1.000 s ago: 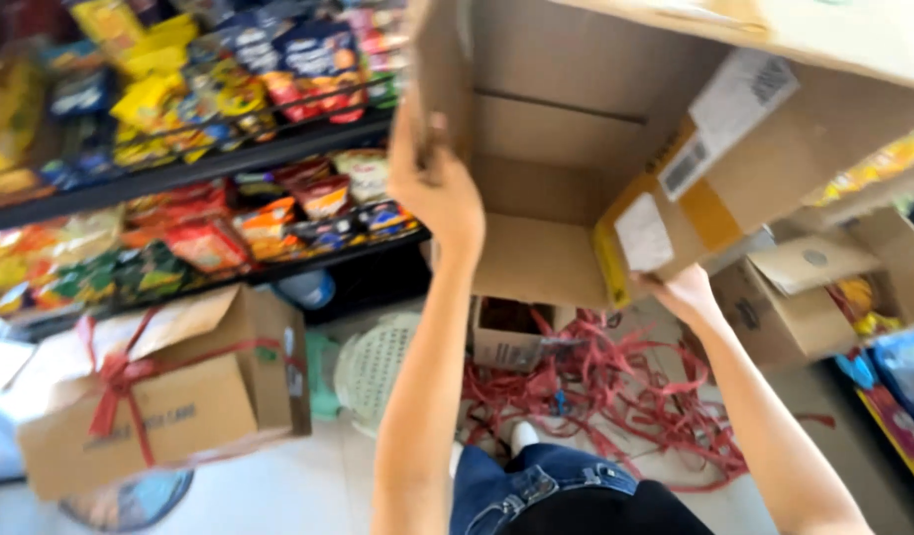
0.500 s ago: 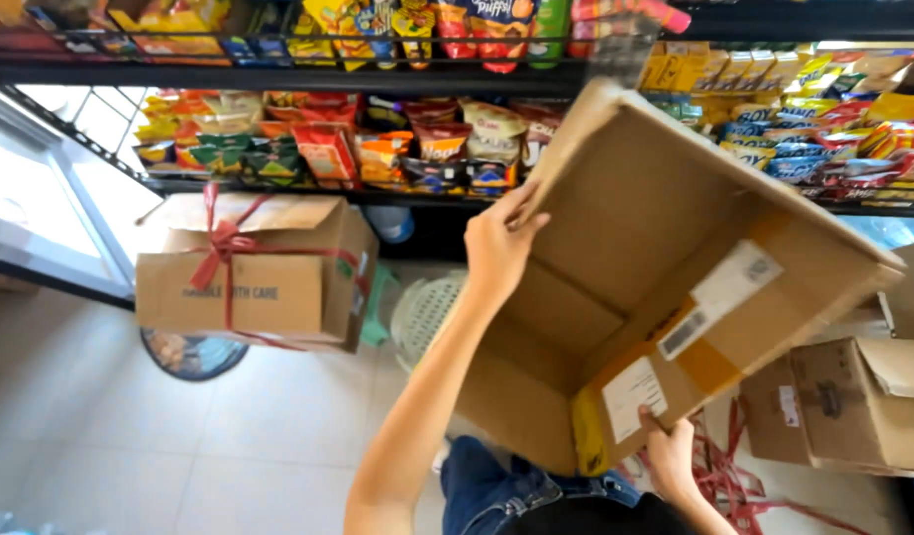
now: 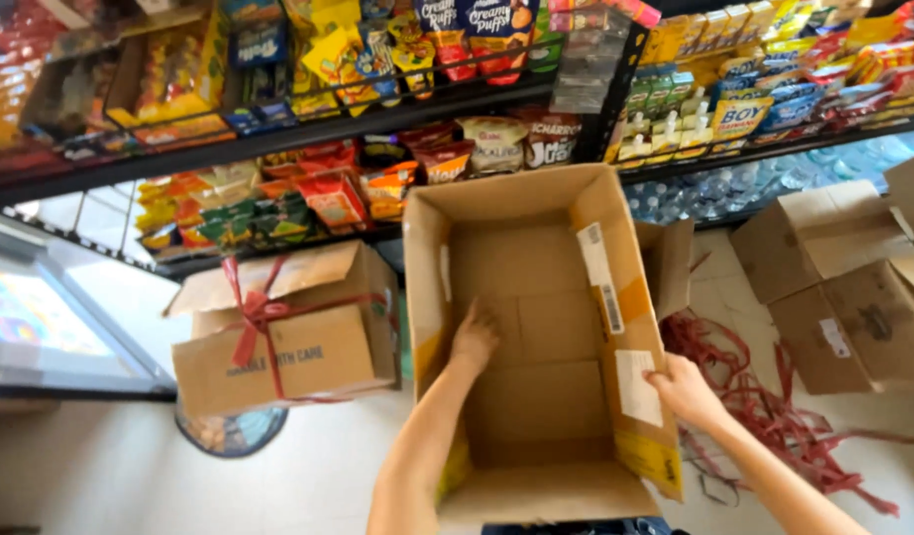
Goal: The person reaches into a cardboard box to retrieve various packaged snack items and instant noodle cups, then places them onto store shelves.
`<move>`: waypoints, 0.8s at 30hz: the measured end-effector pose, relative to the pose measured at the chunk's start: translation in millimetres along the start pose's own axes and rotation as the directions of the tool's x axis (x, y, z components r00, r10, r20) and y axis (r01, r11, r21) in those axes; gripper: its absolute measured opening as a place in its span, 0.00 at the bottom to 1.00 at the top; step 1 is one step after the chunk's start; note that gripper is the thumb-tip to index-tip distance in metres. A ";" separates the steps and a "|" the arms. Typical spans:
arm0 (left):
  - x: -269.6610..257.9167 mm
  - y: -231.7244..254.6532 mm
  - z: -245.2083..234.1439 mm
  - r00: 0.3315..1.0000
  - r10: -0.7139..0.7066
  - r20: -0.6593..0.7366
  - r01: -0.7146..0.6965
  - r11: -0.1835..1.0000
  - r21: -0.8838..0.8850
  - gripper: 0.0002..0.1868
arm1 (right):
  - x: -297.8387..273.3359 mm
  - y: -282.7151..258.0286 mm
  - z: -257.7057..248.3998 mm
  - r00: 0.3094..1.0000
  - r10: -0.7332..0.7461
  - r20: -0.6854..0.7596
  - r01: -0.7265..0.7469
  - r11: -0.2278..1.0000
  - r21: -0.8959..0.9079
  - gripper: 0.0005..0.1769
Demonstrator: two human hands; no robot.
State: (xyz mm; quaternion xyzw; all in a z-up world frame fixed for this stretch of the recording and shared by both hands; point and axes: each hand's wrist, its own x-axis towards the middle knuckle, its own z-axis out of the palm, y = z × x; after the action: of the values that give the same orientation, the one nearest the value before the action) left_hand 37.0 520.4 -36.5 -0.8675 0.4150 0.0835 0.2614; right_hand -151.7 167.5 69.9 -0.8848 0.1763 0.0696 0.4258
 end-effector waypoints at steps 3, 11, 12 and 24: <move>16.7 -12.0 94.4 0.992 -0.016 0.126 0.019 1.000 -0.023 0.25 | 3.3 -15.3 -2.3 1.000 -0.024 0.012 0.025 0.999 -0.045 0.18; -73.2 -71.1 -123.2 0.958 0.173 -0.231 -0.242 0.917 -0.317 0.18 | 16.7 -25.9 35.9 0.998 -0.056 0.008 0.057 0.992 -0.115 0.19; -87.4 -79.1 -171.6 0.884 0.117 -0.453 -0.333 0.837 -0.434 0.22 | 20.4 -27.6 39.5 0.998 -0.061 -0.001 0.060 0.980 -0.187 0.19; -237.1 -223.6 -266.8 0.870 -0.356 -0.342 -0.031 0.651 -0.758 0.17 | -10.4 -6.4 3.6 0.995 -0.090 -0.036 0.092 0.995 0.050 0.18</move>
State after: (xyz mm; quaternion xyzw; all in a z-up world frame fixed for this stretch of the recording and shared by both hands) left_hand 36.4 657.3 361.8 -0.9254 0.3117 0.0116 -0.2151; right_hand -158.9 176.6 75.2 -0.8817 0.1447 0.0306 0.4479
